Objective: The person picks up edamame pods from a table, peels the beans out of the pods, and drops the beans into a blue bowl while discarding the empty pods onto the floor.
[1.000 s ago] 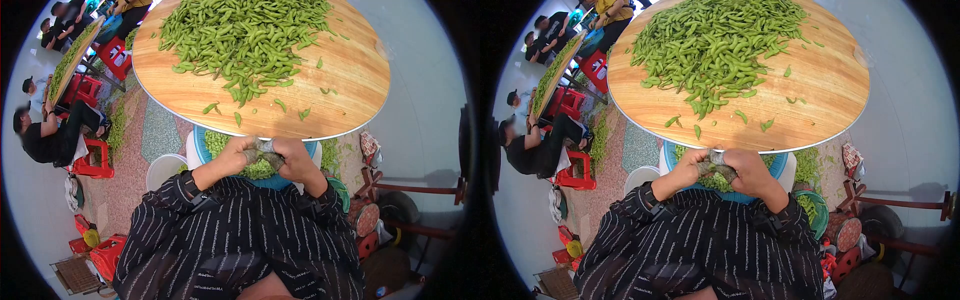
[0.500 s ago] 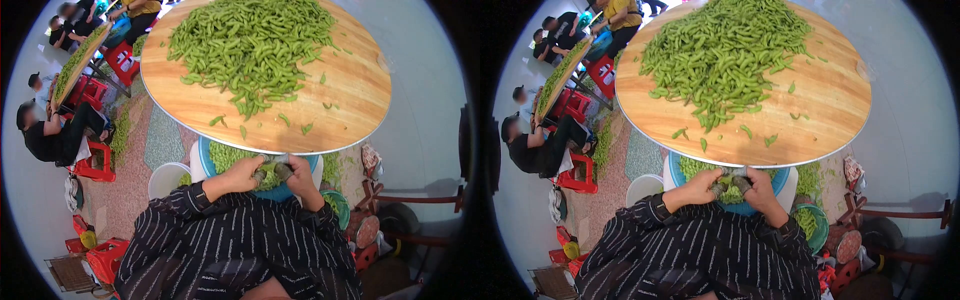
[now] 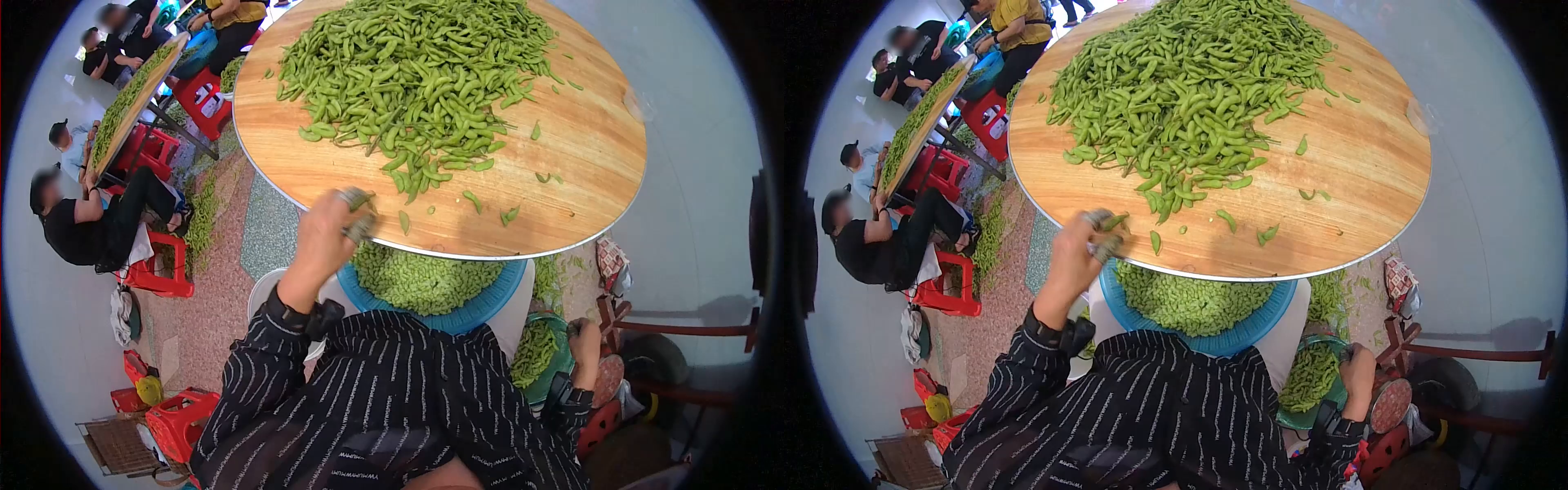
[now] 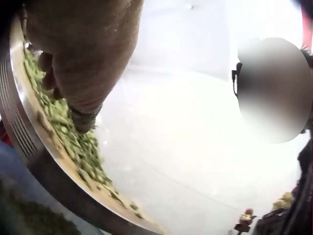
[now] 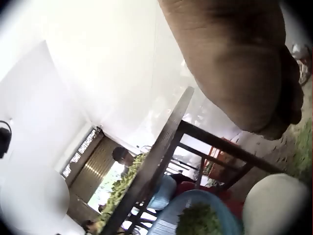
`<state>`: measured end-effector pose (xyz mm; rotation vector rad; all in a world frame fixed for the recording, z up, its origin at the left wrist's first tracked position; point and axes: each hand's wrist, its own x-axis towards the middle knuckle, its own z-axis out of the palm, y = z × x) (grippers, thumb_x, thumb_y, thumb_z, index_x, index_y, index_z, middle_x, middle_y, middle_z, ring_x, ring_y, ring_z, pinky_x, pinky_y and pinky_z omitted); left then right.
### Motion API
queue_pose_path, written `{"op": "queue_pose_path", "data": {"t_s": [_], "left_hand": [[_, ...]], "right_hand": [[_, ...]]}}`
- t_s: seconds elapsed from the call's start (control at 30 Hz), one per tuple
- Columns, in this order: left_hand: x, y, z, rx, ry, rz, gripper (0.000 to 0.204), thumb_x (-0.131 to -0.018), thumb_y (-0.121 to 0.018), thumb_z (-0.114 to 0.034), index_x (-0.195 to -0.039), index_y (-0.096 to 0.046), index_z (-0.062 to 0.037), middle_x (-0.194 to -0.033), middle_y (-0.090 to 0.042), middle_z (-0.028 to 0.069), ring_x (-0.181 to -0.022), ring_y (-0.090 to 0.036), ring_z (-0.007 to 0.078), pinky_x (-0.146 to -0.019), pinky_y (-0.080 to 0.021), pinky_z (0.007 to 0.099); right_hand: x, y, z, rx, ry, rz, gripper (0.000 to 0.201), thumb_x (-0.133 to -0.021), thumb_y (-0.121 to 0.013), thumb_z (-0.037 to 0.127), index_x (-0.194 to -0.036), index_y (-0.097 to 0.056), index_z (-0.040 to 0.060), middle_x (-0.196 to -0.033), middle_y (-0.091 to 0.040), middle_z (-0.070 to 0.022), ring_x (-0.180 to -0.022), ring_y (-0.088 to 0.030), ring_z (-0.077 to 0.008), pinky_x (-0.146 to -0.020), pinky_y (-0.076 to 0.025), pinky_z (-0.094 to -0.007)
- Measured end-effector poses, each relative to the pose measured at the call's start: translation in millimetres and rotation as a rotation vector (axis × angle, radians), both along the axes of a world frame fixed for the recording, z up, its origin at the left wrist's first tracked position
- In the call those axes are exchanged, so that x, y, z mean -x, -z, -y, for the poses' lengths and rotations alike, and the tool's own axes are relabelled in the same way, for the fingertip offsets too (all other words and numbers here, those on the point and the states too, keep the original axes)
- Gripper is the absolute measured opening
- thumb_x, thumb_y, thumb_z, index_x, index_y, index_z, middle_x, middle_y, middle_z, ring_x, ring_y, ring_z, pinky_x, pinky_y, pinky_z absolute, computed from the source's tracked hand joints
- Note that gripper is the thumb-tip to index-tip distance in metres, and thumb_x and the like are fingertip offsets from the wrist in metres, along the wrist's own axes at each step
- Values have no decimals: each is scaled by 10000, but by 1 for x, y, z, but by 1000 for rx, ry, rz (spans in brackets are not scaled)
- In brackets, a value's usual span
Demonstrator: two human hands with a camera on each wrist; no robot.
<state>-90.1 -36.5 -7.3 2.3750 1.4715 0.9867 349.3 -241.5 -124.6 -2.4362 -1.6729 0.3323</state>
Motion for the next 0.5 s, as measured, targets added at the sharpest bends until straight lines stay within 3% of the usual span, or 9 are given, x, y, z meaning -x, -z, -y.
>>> {"op": "queue_pose_path", "data": {"t_s": [0.03, 0.1, 0.2, 0.33, 0.43, 0.5], "left_hand": [[9, 3, -8, -4, 2, -4, 247, -686, -633, -128, -901, -549, -41, -752, -548, 134, -692, -544, 310, -589, -437, 374], [24, 19, -22, 104, -160, -183, 219, -691, -609, -114, -876, -531, -28, -776, -540, 152, -717, -537, 338, -594, -426, 406], [28, 26, -32, 111, -140, -312, 173, -694, -572, -82, -844, -515, -17, -780, -542, 178, -742, -534, 357, -603, -418, 424], [18, 18, -36, 176, -185, -387, 163, -701, -551, -87, -841, -513, -12, -772, -557, 184, -729, -542, 358, -604, -420, 424], [15, 16, -36, 139, -126, -173, 191, -705, -563, -111, -866, -529, -14, -780, -564, 176, -719, -545, 354, -602, -420, 425], [15, 18, -39, 141, -100, -200, 203, -712, -571, -133, -874, -536, -15, -782, -564, 177, -719, -546, 351, -607, -422, 421]], "right_hand": [[7, -7, -4, -4, 2, -4, 127, -677, -576, 49, -745, -541, -53, -597, -519, -201, -574, -529, -261, -554, -411, -333], [28, -24, -19, 53, 106, -363, 114, -680, -569, 43, -733, -540, -53, -578, -504, -193, -559, -520, -223, -537, -407, -312], [70, -60, -53, -41, -145, -507, 90, -709, -562, 35, -776, -569, -25, -590, -522, -120, -558, -491, -132, -524, -403, -278], [123, -83, -95, -79, -288, -848, 158, -735, -559, 47, -883, -583, -2, -690, -580, -77, -626, -504, -110, -583, -417, -255], [159, -92, -117, -186, -425, -904, 162, -740, -558, 46, -893, -579, -5, -697, -578, -73, -644, -499, -99, -593, -411, -242], [176, -98, -129, -164, -483, -990, 156, -753, -548, 51, -893, -576, -11, -683, -563, -70, -643, -477, -85, -587, -402, -230]]}}
